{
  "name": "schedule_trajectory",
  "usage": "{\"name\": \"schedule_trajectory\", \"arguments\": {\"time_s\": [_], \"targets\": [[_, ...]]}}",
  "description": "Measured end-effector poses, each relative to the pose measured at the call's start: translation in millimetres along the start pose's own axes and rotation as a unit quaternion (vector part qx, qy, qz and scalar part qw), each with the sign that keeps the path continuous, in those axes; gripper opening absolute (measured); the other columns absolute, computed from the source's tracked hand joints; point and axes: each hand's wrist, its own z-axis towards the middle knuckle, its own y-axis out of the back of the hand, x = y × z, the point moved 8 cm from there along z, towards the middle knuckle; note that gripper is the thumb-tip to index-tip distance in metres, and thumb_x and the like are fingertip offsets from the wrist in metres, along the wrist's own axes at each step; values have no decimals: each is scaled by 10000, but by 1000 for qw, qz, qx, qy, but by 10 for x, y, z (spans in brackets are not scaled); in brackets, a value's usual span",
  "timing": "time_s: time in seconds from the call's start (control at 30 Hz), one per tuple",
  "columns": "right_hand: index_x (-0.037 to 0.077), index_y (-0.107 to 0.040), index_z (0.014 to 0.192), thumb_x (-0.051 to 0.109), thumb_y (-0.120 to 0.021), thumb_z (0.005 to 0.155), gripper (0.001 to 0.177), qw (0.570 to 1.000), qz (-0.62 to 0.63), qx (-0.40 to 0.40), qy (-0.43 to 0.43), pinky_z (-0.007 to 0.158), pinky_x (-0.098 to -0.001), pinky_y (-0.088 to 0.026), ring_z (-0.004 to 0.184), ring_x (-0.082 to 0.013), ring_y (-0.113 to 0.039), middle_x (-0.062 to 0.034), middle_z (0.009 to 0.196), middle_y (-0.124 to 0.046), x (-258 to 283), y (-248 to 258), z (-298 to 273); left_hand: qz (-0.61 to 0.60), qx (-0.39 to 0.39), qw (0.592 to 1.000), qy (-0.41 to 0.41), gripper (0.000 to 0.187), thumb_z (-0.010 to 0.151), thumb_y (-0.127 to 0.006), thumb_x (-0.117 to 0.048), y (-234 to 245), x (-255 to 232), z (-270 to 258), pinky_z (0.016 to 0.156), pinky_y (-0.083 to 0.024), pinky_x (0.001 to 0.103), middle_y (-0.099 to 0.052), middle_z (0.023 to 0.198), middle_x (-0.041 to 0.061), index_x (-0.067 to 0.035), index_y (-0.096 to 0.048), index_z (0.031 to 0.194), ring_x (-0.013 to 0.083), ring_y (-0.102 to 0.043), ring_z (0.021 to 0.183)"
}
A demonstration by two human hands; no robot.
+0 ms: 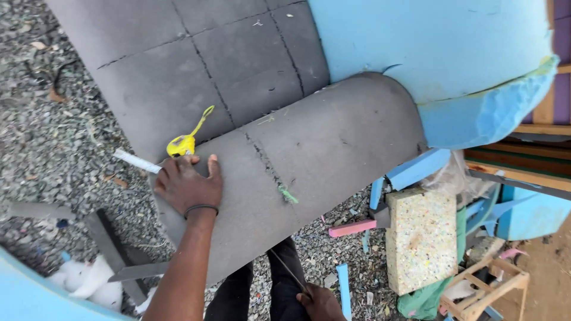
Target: Measuring and marking a large piece of grey foam for upholstery using a tape measure and a marking tool.
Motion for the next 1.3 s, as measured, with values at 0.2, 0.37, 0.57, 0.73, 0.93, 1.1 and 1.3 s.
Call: {"name": "schedule_trajectory", "arguments": {"time_s": [0.2,0.37,0.57,0.73,0.93,1.1,1.3], "targets": [[198,-772,1136,495,-817,1182,304,998,0,-37,45,762,-386,-569,882,-185,-794,-19,1023,-887,103,233,-319,-29,16,999,9,536,1044,-829,-706,-54,20,-4,986,-484,622,-718,1247,116,-186,-885,1159,430,-685,1185],[211,-737,1103,591,-759,1168,386,998,-47,-39,8,880,-413,-598,955,-210,-817,-17,1067,-879,-75,291,-196,-41,7,999,10,503,1066,-821,-708,-11,-4,-18,988,-488,629,-683,1251,116,-210,-845,1134,437,-684,1172],[237,-769,1055,504,-814,1119,278,994,-65,-61,64,873,-403,-617,897,-209,-860,-9,955,-918,-758,537,173,-58,-23,998,25,442,1012,-849,-642,43,-38,27,1066,-497,617,-689,1238,102,-207,-819,1086,419,-699,1198],[274,-781,1062,610,-779,1114,340,991,-132,-3,26,871,-325,-574,910,-129,-760,33,982,-880,-1375,636,237,-53,-6,997,50,462,1011,-839,-666,14,-4,-5,1088,-489,627,-695,1275,90,-213,-822,1098,412,-689,1222],[269,-648,665,579,-854,962,476,895,-173,-326,250,623,-445,-422,549,-200,-518,32,623,-513,-612,1515,55,-40,-43,997,47,397,995,-860,-630,6,-50,-27,1023,-497,601,-716,1223,65,-239,-832,1061,390,-686,1166],[160,-640,755,475,-789,1134,515,860,-78,-252,436,497,-422,-322,524,-146,-453,15,602,-543,1364,2953,-733,-9,6,999,39,504,1059,-788,-706,-190,-90,-33,1114,-512,637,-687,1260,104,-210,-856,1109,418,-659,1228],[94,-652,917,576,-788,1245,599,860,-56,-253,440,687,-495,-458,639,-261,-545,-99,650,-562,2981,3513,1,-36,-34,997,52,458,940,-926,-643,-325,-46,-70,1223,-526,642,-678,1242,64,-220,-819,1077,400,-730,1293]]}}
